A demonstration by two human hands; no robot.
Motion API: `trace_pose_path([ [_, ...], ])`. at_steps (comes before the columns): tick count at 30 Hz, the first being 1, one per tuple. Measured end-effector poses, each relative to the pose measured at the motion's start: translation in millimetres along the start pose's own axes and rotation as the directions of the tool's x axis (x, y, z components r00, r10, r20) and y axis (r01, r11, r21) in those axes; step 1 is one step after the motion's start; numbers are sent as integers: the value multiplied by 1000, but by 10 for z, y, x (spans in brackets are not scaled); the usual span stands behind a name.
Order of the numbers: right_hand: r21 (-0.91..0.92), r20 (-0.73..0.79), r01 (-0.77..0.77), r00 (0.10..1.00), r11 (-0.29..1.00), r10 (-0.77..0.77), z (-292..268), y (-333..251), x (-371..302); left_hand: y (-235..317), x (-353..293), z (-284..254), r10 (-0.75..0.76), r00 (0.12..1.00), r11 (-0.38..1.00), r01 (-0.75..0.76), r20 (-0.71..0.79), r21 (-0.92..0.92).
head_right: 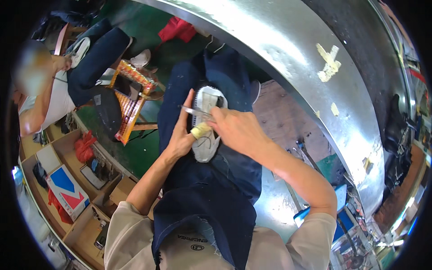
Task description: The recorder is using pliers to pull and secure the upper material of a shoe around a last, repeating the process for multiple shoes on a production line.
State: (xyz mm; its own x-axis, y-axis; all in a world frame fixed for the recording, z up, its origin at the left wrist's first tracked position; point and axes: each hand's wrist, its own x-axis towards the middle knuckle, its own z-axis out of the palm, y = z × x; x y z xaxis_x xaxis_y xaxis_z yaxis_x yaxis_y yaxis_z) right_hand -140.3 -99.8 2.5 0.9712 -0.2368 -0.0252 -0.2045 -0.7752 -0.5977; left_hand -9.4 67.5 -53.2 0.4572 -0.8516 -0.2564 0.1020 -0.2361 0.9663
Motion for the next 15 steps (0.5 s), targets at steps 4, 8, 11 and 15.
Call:
trace_pose_path([
  [4, -59, 100, -79, 991, 995, 85, -98, -48, 112, -6, 17, 33, 83, 996, 997, -83, -39, 0],
  [8, 208, -173, -266, 937, 941, 303, -236, 26, 43, 73, 32, -115, -69, 994, 945, 39, -81, -326],
  [11, 364, -117, -343, 905, 866, 408, -558, -25, 12, 692, -98, -590, -23, 948, 998, 2, 318, 68],
  [15, 537, 163, -389, 919, 749, 360, -390, -52, -127, 897, -415, -704, -7, 856, 653, -387, 516, 651],
])
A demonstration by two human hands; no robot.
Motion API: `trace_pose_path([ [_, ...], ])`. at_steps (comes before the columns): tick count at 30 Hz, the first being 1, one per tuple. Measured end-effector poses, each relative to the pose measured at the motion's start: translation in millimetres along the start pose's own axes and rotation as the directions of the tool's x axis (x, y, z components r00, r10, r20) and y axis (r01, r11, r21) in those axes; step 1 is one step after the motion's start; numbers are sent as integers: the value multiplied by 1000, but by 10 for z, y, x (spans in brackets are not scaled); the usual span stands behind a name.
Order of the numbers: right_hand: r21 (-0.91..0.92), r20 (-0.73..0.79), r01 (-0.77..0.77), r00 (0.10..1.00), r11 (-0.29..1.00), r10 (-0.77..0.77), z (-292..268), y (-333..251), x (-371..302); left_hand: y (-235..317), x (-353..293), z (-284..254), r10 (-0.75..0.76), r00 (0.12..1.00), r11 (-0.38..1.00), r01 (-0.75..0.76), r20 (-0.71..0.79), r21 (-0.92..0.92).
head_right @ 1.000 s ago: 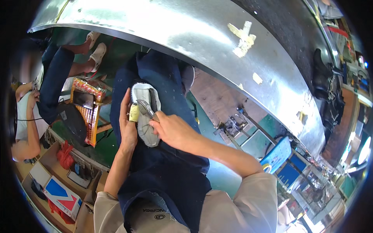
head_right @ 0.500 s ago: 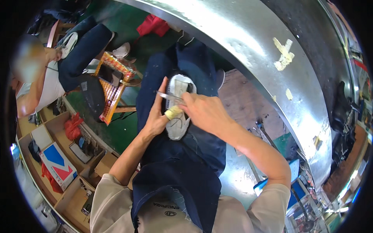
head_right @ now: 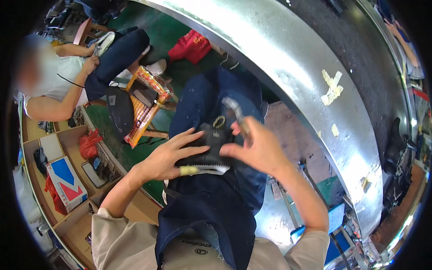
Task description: The recorder is using pliers to pull and secure the upper material of a shoe around a last, repeating the process for multiple shoes on a production line.
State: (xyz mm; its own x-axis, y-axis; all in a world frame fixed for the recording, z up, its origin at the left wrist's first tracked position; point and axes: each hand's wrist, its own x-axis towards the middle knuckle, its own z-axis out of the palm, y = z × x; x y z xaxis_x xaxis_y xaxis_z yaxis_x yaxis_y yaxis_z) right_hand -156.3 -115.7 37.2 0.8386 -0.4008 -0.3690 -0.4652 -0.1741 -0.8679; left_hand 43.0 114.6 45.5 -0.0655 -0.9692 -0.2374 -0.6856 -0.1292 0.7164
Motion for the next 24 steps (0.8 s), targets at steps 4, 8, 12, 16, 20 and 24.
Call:
trace_pose_path([
  [4, -153, 152, 50, 988, 987, -26, 290, 148, -179, -236, -706, -159, -593, 789, 657, 591, 163, -469],
  [8, -174, 83, -61, 994, 983, 77, 490, 251, -318, -317, -636, 65, -576, 757, 716, 284, -310, -637],
  [12, -63, -141, 73, 987, 995, -81, 602, 365, -279, -653, 519, 609, -714, 651, -37, -403, -258, -915],
  [16, 346, -106, -190, 965, 919, 239, 410, 197, -377, -338, 1179, 106, -652, 746, 185, -16, -134, -983],
  [20, 234, -403, 30, 913, 972, 68, 587, 192, -534, -230, 1459, 350, -652, 757, 189, 114, -38, -975],
  [24, -133, -260, -200, 952, 971, 161, 610, 392, -340, -318, 1482, 638, -589, 807, 60, -19, -51, -998],
])
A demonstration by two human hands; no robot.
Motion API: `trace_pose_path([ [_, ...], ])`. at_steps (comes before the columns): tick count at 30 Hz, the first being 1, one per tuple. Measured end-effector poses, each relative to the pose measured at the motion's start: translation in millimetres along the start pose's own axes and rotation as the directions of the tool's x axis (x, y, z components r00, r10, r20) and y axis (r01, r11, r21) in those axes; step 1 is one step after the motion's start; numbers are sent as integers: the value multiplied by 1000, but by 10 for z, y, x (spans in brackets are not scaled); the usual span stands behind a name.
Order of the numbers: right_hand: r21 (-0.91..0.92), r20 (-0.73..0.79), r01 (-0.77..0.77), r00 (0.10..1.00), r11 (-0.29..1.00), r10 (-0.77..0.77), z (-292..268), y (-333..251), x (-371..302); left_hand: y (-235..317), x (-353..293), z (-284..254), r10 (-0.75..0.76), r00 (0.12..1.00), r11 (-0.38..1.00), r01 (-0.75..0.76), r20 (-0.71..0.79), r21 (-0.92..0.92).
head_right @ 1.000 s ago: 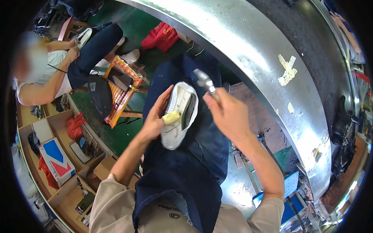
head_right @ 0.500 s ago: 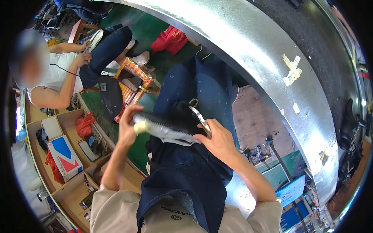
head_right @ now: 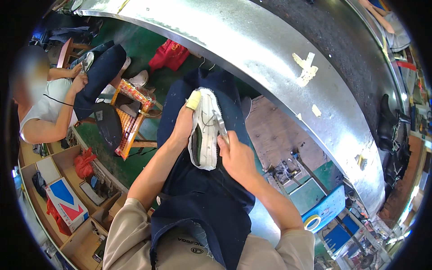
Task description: The recorder is using pliers to pull and secure the upper material of a shoe around a last, repeating the process for multiple shoes on a production line.
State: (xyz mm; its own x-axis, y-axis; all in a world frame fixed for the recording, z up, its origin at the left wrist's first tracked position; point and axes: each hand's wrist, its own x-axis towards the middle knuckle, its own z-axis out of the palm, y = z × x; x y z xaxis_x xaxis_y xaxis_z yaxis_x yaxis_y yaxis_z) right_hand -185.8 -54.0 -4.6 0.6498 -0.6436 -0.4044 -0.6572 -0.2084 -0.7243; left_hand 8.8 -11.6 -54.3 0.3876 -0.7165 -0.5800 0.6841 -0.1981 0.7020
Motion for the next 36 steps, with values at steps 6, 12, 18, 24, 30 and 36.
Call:
trace_pose_path([
  [6, 244, -50, 34, 998, 969, -22, -113, -73, 22, -56, -51, 23, 75, 994, 993, -67, -80, 95],
  [12, 213, 519, -111, 854, 971, -17, -569, -159, 120, -261, -363, -324, 31, 1000, 999, -31, 2, -39],
  [18, 276, 595, -199, 804, 940, -4, -533, -329, 273, -247, -554, -291, 196, 957, 955, -236, 215, 181],
  [24, -224, 394, 420, 864, 879, -313, -721, -443, 264, -319, -552, -461, 232, 935, 861, -325, 267, 392],
  [30, -551, 530, 640, 764, 535, -368, -749, -581, 271, -412, -553, -427, 273, 929, 854, -353, 248, 381],
  [36, -500, 455, 514, 841, 697, -293, -499, -243, 155, -188, -583, -432, -45, 952, 998, 58, 304, -32],
])
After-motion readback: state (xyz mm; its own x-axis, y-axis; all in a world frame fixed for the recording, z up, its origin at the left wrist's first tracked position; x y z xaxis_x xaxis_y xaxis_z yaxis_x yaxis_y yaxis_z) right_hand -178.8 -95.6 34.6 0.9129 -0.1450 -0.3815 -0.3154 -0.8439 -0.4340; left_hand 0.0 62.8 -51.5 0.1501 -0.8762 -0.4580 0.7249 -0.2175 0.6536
